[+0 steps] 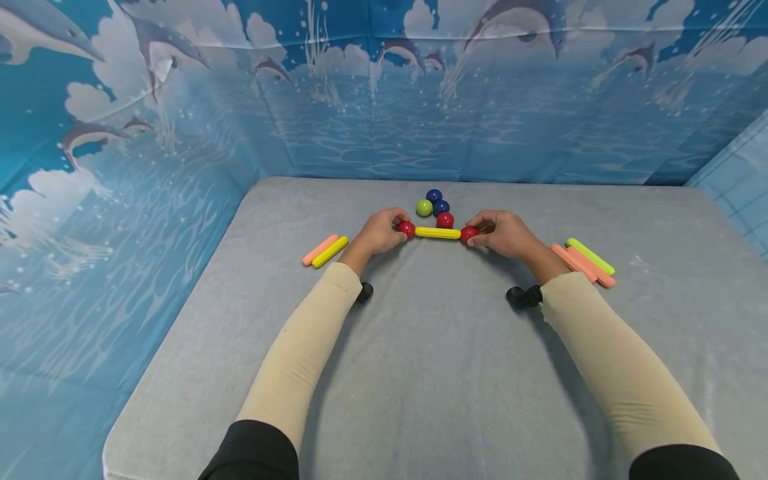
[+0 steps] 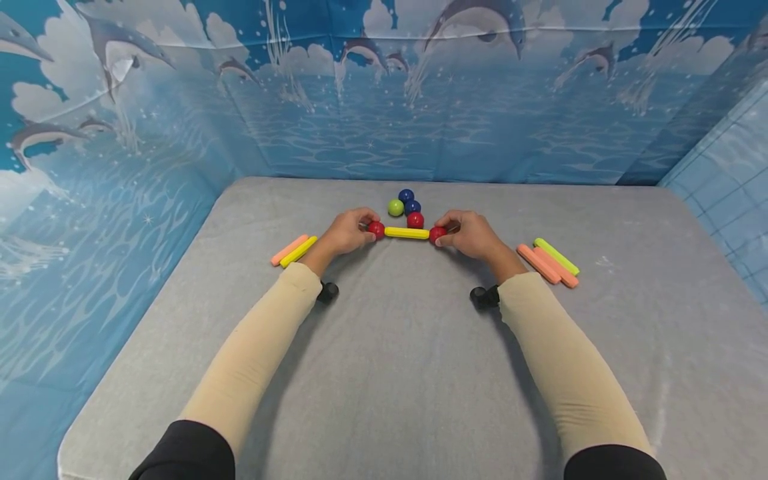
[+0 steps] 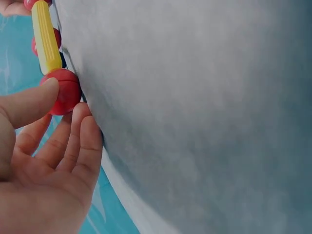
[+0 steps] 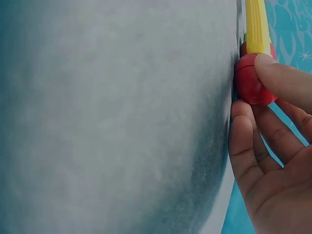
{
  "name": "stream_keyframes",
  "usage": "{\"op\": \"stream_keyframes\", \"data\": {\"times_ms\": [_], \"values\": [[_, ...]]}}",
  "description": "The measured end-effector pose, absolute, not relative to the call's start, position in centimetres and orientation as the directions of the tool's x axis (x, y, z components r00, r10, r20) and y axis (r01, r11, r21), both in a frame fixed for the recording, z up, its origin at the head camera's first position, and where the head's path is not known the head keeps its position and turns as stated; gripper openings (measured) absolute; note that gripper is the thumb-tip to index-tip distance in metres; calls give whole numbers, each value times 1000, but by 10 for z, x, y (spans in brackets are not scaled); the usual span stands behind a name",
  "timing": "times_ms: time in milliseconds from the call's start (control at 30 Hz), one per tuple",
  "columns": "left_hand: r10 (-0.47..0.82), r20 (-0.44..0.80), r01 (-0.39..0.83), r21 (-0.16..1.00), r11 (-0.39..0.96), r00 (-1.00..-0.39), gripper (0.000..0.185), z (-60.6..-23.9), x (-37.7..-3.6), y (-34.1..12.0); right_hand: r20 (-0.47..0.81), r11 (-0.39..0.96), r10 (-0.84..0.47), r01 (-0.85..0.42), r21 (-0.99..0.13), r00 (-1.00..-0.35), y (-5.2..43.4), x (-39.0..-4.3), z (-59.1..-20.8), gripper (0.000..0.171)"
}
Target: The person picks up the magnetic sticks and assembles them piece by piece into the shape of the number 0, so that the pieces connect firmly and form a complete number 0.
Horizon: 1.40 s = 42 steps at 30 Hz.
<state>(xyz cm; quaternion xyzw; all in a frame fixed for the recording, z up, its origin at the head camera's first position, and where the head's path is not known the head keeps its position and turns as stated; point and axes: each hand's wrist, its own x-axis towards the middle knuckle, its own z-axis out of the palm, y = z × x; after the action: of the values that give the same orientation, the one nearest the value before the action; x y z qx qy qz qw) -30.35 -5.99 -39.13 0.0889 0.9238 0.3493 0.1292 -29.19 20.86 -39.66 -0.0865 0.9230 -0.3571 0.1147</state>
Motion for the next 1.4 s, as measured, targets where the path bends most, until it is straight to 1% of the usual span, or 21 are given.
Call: {"op": "stream_keyframes", "data": {"times_ms": [133, 233, 333, 400, 467, 533, 667, 767, 867, 967, 1133, 1400], "values": [[262, -179, 84, 655, 751, -948, 47, -388, -305, -68, -143, 730, -246, -86, -678, -959, 211, -293, -398, 34], [275, -174, 109, 626, 772, -946, 46, -380, -304, -78, -137, 733, -246, -92, -674, -959, 212, -294, -400, 34], [287, -160, 152, 563, 812, -944, 40, -369, -301, -90, -138, 735, -242, -89, -672, -960, 214, -295, -401, 35], [279, -159, 167, 499, 850, -947, 35, -363, -299, -100, -142, 735, -241, -85, -673, -960, 214, -295, -400, 35], [253, -167, 157, 443, 883, -953, 32, -358, -296, -111, -146, 732, -242, -82, -676, -959, 215, -295, -400, 35], [211, -182, 119, 420, 900, -960, 30, -355, -293, -124, -150, 730, -243, -79, -679, -958, 215, -294, -400, 34], [133, -241, 23, 411, 911, -961, 32, -356, -291, -150, -150, 729, -243, -78, -681, -958, 216, -295, -400, 33], [99, -308, -31, 391, 920, -946, 35, -361, -290, -169, -150, 727, -243, -77, -682, -958, 216, -295, -400, 34], [103, -364, -49, 385, 922, -926, 38, -364, -289, -185, -148, 724, -244, -78, -685, -959, 216, -296, -400, 35], [130, -407, -64, 429, 901, -904, 42, -367, -285, -194, -149, 720, -246, -77, -690, -958, 215, -296, -401, 35], [160, -416, -54, 457, 888, -895, 44, -368, -280, -201, -153, 718, -245, -73, -693, -957, 214, -297, -401, 35], [149, -423, -57, 436, 898, -894, 36, -367, -281, -200, -150, 719, -247, -78, -690, -957, 214, -298, -400, 34]]}}
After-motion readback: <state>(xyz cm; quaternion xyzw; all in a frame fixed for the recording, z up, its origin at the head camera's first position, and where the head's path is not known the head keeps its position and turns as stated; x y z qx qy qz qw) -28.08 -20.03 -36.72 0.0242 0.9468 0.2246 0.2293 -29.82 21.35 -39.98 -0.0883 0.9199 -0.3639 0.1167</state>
